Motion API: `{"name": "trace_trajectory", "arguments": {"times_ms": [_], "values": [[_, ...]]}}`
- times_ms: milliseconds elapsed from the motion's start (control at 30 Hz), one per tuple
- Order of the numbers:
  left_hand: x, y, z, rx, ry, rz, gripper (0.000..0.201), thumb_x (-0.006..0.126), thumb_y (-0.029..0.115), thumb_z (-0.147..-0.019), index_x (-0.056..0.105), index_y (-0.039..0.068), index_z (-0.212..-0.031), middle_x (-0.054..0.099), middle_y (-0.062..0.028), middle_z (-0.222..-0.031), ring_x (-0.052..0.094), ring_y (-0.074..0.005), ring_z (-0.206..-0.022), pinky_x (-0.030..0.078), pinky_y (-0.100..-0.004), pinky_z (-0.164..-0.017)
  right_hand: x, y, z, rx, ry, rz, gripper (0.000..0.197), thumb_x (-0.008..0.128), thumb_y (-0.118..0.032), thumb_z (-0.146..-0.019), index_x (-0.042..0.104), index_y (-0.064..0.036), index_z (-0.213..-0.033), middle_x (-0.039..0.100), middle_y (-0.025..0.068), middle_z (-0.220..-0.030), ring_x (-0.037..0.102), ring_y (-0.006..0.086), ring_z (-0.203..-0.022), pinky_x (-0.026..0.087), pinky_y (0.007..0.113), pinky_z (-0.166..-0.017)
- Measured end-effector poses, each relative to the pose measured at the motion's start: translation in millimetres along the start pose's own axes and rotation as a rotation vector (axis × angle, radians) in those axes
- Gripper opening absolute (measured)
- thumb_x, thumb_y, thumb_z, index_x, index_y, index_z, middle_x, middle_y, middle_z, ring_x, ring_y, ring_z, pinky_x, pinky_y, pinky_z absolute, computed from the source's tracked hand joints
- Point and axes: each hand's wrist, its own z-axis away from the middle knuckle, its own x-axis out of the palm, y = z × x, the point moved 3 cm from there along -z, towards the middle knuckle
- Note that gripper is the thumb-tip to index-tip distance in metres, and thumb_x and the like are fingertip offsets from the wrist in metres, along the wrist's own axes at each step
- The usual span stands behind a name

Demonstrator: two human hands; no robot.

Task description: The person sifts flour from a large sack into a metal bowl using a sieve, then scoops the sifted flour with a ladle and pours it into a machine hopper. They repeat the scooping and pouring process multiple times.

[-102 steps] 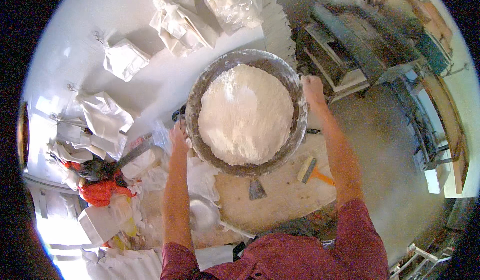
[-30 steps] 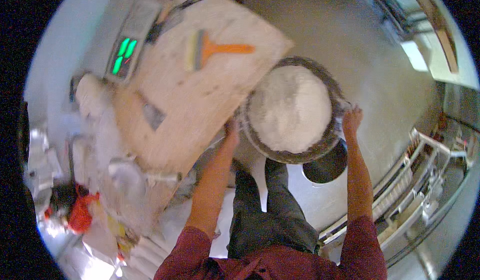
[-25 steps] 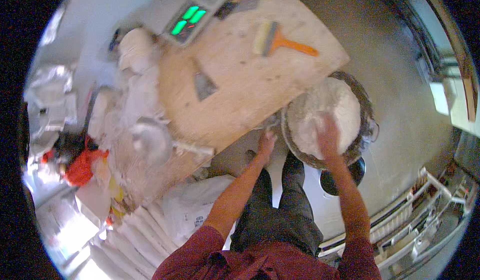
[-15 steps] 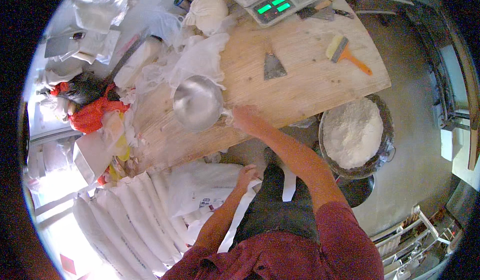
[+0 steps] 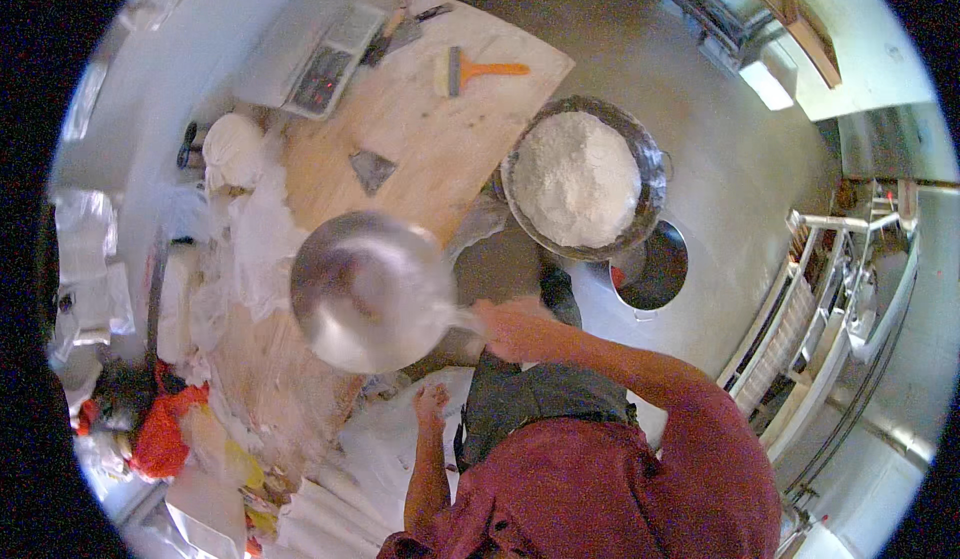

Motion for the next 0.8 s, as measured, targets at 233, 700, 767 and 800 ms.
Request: {"name": "trace_trajectory", "arguments": {"times_ms": [233,700,767,800], "values": [[77.1,58.8,5.8,0.006,-0.122,-0.233,0.025,0.057,0.009,-0.088,0.058,0.003,-0.111,0.068,-0.0131,-0.089,0.065,-0.0212,-0.067,0.052,-0.0305,-0.057,20.9,178.0,49.2,0.542,0.418,-1.418,0.025,0.061,-0.028,-0.089,0.057,-0.0051,-0.08,0.055,0.0054,-0.058,0.054,0.0163,-0.046,0.043,0.032,-0.042],[188.6,63.4,44.0,-0.08,-0.16,-0.497,0.025,0.056,0.013,-0.092,0.059,0.006,-0.115,0.068,-0.0127,-0.096,0.067,-0.0209,-0.08,0.054,-0.0321,-0.068,72.3,462.9,8.5,0.891,0.572,-0.308,0.029,0.061,-0.017,-0.076,0.06,-0.0005,-0.099,0.064,0.0252,-0.096,0.063,0.0448,-0.093,0.052,0.053,-0.08],[199.9,65.6,50.3,-0.13,-0.111,-0.535,0.026,0.057,0.014,-0.091,0.058,0.006,-0.116,0.068,-0.0128,-0.098,0.067,-0.0214,-0.081,0.053,-0.0325,-0.069,60.6,466.1,-9.1,0.897,0.513,-0.371,0.029,0.061,-0.018,-0.076,0.059,-0.0006,-0.1,0.064,0.0257,-0.096,0.063,0.0449,-0.093,0.052,0.053,-0.08],[204.7,68.7,52.4,-0.121,-0.119,-0.543,0.026,0.057,0.014,-0.091,0.058,0.006,-0.116,0.068,-0.013,-0.097,0.067,-0.0216,-0.081,0.054,-0.0323,-0.07,51.4,466.9,-16.0,0.907,0.469,-0.355,0.03,0.062,-0.021,-0.078,0.059,-0.0006,-0.1,0.064,0.0267,-0.098,0.063,0.0445,-0.094,0.052,0.052,-0.08]]}}
